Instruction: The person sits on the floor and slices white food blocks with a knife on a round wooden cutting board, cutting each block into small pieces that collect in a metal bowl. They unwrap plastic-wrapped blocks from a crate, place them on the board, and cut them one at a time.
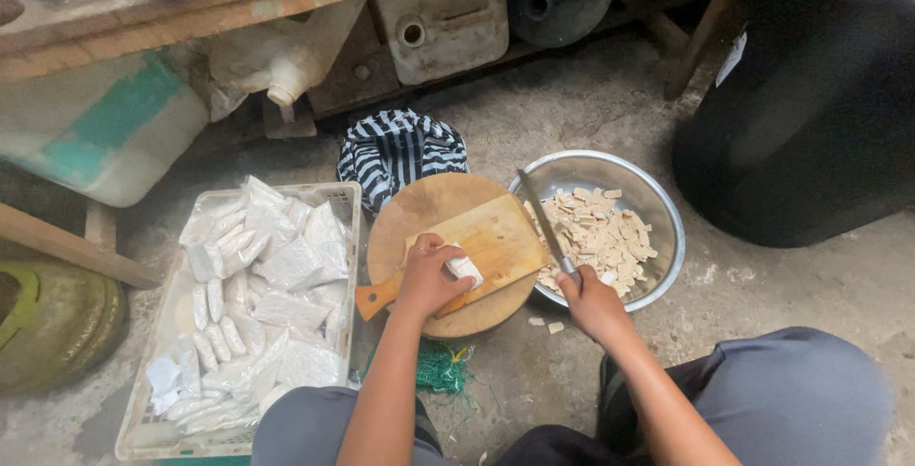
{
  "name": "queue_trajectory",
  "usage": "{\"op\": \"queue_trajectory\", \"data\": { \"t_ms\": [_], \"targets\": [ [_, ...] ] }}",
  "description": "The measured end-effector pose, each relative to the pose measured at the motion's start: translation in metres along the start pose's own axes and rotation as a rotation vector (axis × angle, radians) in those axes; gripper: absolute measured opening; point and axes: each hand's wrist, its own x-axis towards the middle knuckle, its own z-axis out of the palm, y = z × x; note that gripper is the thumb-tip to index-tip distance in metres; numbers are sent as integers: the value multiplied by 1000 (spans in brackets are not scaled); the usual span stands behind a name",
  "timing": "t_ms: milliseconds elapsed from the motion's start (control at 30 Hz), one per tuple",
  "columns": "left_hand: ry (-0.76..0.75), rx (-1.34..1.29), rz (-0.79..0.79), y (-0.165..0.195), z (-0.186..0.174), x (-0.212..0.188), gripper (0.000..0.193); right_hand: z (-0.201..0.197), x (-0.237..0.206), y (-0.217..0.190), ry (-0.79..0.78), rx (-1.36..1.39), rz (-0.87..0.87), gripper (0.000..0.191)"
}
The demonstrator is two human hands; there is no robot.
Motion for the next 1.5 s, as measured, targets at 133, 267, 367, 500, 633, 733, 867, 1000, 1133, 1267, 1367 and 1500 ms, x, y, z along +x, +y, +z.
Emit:
{"op": "queue_trajectory", "data": {
  "t_ms": [133,267,367,500,633,733,867,1000,1133,1267,1367,1500],
  "targets": [
    [-34,-5,-29,-3,3,-1,46,22,-21,0,-90,-23,-34,56],
    [-19,-34,-55,-4,5,-3,50,17,-22,2,-150,26,-55,56],
    [-46,-56,-96,-4,5,-3,47,7,-15,1,-103,56,59,57],
    [-66,-35,-78,-4,2,-1,46,0,-13,-1,-15,56,22,59],
    [-123,-56,-144,-3,2,0,46,8,-24,-13,-81,-14,27,55],
    [-130,-64,-166,-2,3,1,46,16,-26,-28,140,5,-478,55],
    [-102,-43,-139,0,4,-2,45,0,-2,-36,2,334,-257,35],
    [-87,-46,-128,2,2,-5,45,-20,13,-17,-513,353,217,27],
    [-111,-15,-170,7,-1,-5,44,19,-5,-17,-792,28,505,18],
    [-103,-20,-170,14,-3,-10,44,36,-20,-27,-177,-306,21,32],
    [-114,-15,-202,16,-7,-9,45,31,-18,-32,-212,-327,116,36],
    [-128,-5,-186,16,-12,-13,46,20,-12,-31,-190,-422,-14,33]
  ]
}}
